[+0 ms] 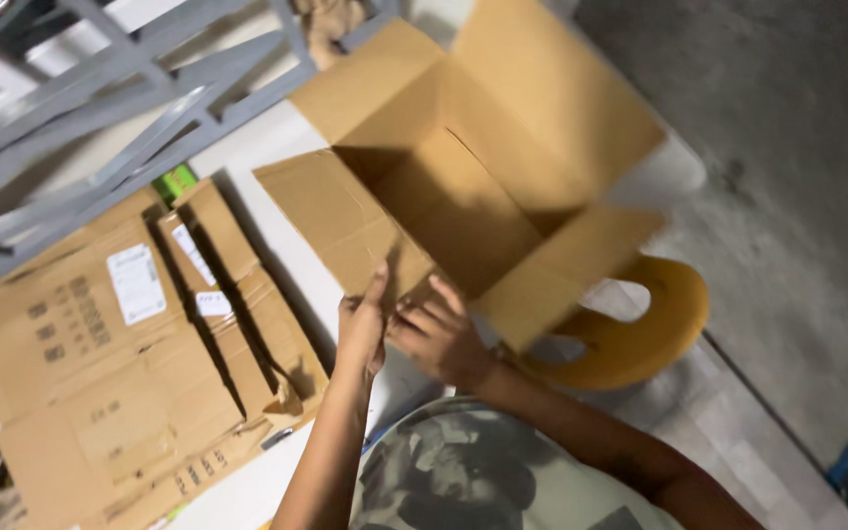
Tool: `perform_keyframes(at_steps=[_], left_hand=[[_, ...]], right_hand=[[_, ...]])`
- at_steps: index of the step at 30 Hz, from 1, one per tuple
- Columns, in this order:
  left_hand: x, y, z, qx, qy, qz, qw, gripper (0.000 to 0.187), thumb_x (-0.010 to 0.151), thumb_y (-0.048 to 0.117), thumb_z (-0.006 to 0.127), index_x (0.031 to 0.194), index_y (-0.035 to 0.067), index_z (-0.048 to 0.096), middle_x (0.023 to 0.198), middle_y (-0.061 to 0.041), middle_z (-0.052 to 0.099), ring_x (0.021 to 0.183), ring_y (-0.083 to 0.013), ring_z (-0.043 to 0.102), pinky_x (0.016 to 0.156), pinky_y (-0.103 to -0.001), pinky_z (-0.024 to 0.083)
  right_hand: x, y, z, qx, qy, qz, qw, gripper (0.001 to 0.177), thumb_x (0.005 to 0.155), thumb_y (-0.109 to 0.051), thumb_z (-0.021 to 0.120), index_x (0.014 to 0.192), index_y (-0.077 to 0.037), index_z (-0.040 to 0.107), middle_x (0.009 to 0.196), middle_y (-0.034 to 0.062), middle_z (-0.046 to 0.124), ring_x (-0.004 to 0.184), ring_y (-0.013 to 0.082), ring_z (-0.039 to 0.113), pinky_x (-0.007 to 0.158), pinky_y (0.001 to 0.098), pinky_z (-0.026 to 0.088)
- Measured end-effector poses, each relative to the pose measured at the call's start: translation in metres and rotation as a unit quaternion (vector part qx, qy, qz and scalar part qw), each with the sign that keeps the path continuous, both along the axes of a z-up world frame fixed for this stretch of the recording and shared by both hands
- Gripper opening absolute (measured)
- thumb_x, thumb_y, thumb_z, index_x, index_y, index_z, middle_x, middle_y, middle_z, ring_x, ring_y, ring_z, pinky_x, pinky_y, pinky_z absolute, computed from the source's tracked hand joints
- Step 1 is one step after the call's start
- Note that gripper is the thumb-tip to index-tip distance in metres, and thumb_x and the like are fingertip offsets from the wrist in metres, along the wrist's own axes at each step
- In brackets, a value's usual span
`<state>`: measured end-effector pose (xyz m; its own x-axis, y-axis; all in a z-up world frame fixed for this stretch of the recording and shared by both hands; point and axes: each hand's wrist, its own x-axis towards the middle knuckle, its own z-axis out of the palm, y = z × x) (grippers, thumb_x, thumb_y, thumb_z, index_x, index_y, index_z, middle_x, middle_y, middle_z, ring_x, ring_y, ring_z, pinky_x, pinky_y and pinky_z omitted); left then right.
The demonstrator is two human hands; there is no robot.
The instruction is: The person flattens empty cardboard boxes on a table by folding the flaps down and pressing them flat, tears tape off one box, stacks the flattened cardboard, and gathers plastic packaging and foam inserts into a pile on the table.
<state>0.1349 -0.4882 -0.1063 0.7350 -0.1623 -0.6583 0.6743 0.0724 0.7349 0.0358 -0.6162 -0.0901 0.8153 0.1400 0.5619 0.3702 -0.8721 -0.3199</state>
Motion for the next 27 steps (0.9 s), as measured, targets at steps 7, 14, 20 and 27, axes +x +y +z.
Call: perform_keyframes(at_steps=[7, 14, 20, 27], left_hand=[[-0.029, 0.025, -0.008, -0.074, 0.022, 0.144, 0.987, 0.032, 0.094, 0.022, 0.071, 0.116, -0.001, 0.070, 0.113, -0.010, 0.075, 0.100, -0.0143, 0.069, 0.087, -0.025, 0.054], [-0.052, 0.026, -0.016, 0.037, -0.009, 0.004, 0.999, 0.050, 0.104, 0.035, 0.070, 0.126, -0.010, 0.065, 0.108, -0.040, 0.046, 0.085, -0.0295, 0.036, 0.077, -0.042, 0.034], [-0.052, 0.043, 0.000, -0.005, -0.281, 0.006, 0.960, 0.074, 0.096, 0.043, 0.062, 0.156, 0.006, 0.040, 0.155, -0.014, 0.049, 0.139, -0.0282, 0.051, 0.107, -0.038, 0.045], [-0.030, 0.061, 0.022, 0.132, -0.290, 0.103, 0.942, 0.094, 0.092, 0.038, 0.073, 0.162, 0.003, 0.021, 0.167, -0.023, 0.026, 0.152, -0.0383, 0.029, 0.118, -0.047, 0.029]], right_hand=[[0.000, -0.004, -0.010, -0.016, 0.144, -0.039, 0.989, 0.071, 0.075, -0.019, 0.064, 0.144, -0.007, 0.052, 0.139, 0.0173, 0.057, 0.128, 0.0360, 0.054, 0.113, 0.0597, 0.029], [-0.012, -0.036, -0.034, -0.032, 0.218, -0.126, 0.967, 0.055, 0.093, -0.007, 0.055, 0.148, -0.007, 0.055, 0.123, 0.0172, 0.067, 0.111, 0.0392, 0.063, 0.096, 0.0489, 0.049], [-0.004, -0.110, 0.000, 0.345, 0.240, -0.313, 0.851, 0.049, 0.096, 0.001, 0.054, 0.140, -0.018, 0.061, 0.099, 0.0091, 0.069, 0.077, 0.0248, 0.063, 0.068, 0.0350, 0.050], [0.022, -0.222, -0.020, 0.726, 0.112, -0.235, 0.637, 0.028, 0.095, -0.005, 0.077, 0.121, -0.009, 0.066, 0.097, -0.0029, 0.072, 0.064, 0.0055, 0.059, 0.047, 0.0209, 0.043]])
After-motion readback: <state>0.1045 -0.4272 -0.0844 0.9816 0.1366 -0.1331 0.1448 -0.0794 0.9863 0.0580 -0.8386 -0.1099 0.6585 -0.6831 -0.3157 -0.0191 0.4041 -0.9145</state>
